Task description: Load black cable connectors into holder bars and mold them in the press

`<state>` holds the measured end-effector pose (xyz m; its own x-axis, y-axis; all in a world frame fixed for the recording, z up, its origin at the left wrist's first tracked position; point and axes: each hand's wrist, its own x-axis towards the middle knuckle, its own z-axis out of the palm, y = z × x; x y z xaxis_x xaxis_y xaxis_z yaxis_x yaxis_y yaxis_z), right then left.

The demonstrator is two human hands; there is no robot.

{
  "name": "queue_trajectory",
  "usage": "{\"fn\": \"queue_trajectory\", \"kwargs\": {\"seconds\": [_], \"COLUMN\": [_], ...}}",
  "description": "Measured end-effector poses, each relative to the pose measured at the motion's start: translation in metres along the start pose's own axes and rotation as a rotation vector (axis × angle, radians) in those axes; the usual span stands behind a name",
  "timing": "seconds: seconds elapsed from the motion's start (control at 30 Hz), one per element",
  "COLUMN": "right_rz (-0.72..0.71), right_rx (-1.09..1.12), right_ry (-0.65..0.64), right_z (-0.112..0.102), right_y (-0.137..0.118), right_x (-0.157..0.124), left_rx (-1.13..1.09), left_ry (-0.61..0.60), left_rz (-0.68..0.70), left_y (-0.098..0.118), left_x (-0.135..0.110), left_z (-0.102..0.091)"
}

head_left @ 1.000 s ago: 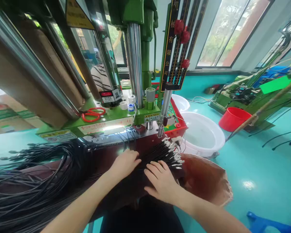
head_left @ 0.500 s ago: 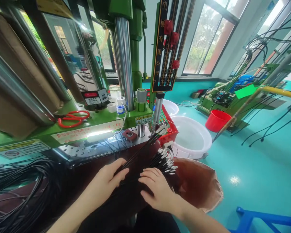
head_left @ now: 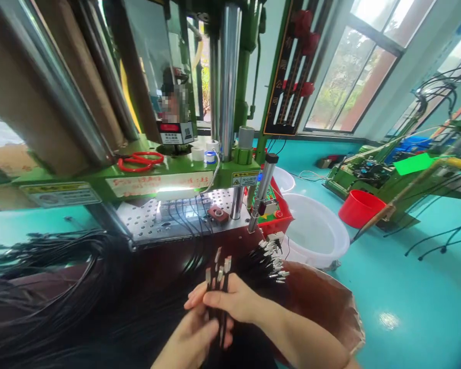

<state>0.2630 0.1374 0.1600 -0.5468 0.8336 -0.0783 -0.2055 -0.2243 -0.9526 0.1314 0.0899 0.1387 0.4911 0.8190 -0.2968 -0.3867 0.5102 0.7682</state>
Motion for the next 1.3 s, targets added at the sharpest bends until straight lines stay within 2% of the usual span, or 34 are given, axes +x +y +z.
{"fn": "queue_trajectory", "kwargs": {"seconds": [0.07,0.1,0.17,0.2,0.27,0.3,0.37,0.43,0.47,0.53,0.67,0.9,1.0,1.03,1.07,1.1,1.2,1.23,1.27,1.3], "right_rz": [0.101,0.08,-0.083,-0.17,-0.25,-0.236,-0.123,-0.004,0.029,0.051,0.077,0.124,0.071,0.034,-0.009,-0.047,-0.075,-0.053,-0.032,-0.017], "right_rx": [0.028,0.071,0.11,0.057,-0.232,-0.421,-0.746,-0.927,-0.969,-0.991,-0.963,-1.076,-0.92,-0.841,-0.792,-0.818,-1.188,-1.297,-1.381,-1.431], "right_ry": [0.016,0.043,0.102,0.121,0.105,0.051,-0.154,-0.372,-0.437,-0.466,-0.422,-0.504,-0.585,-0.577,-0.505,-0.358,0.24,0.333,0.364,0.344], "right_z": [-0.001,-0.004,-0.013,-0.017,-0.024,-0.026,-0.028,-0.027,-0.026,-0.026,-0.025,-0.018,-0.022,-0.027,-0.034,-0.042,-0.073,-0.082,-0.089,-0.093], "right_y": [0.005,0.003,-0.011,-0.022,-0.046,-0.056,-0.071,-0.076,-0.075,-0.069,-0.059,-0.07,-0.065,-0.061,-0.056,-0.05,-0.032,-0.026,-0.02,-0.015], "right_x": [0.004,0.007,0.016,0.02,0.028,0.03,0.034,0.036,0.037,0.037,0.038,0.043,0.052,0.057,0.063,0.071,0.097,0.105,0.112,0.117], "left_rx": [-0.095,-0.113,-0.099,-0.076,-0.013,0.016,0.047,0.032,0.019,0.0,-0.035,-0.126,-0.19,-0.208,-0.229,-0.253,-0.31,-0.315,-0.318,-0.32], "left_ry": [0.07,0.076,0.042,0.027,0.04,0.055,0.085,0.103,0.107,0.119,0.129,0.108,0.126,0.136,0.151,0.176,0.276,0.308,0.329,0.34], "left_rz": [0.01,0.005,-0.018,-0.027,-0.009,0.004,0.029,0.037,0.038,0.05,0.1,0.072,0.102,0.099,0.098,0.108,0.211,0.253,0.279,0.289], "left_y": [0.0,0.0,-0.003,-0.005,-0.007,-0.007,-0.004,0.0,0.002,0.004,0.004,0.012,0.015,0.016,0.019,0.022,0.035,0.04,0.043,0.045], "left_x": [0.01,0.014,0.02,0.022,0.024,0.025,0.027,0.031,0.033,0.036,0.038,0.034,0.038,0.039,0.04,0.04,0.038,0.036,0.035,0.035], "left_z": [0.004,0.006,0.007,0.008,0.009,0.011,0.013,0.017,0.019,0.022,0.027,0.033,0.03,0.027,0.023,0.017,-0.003,-0.009,-0.015,-0.02]}}
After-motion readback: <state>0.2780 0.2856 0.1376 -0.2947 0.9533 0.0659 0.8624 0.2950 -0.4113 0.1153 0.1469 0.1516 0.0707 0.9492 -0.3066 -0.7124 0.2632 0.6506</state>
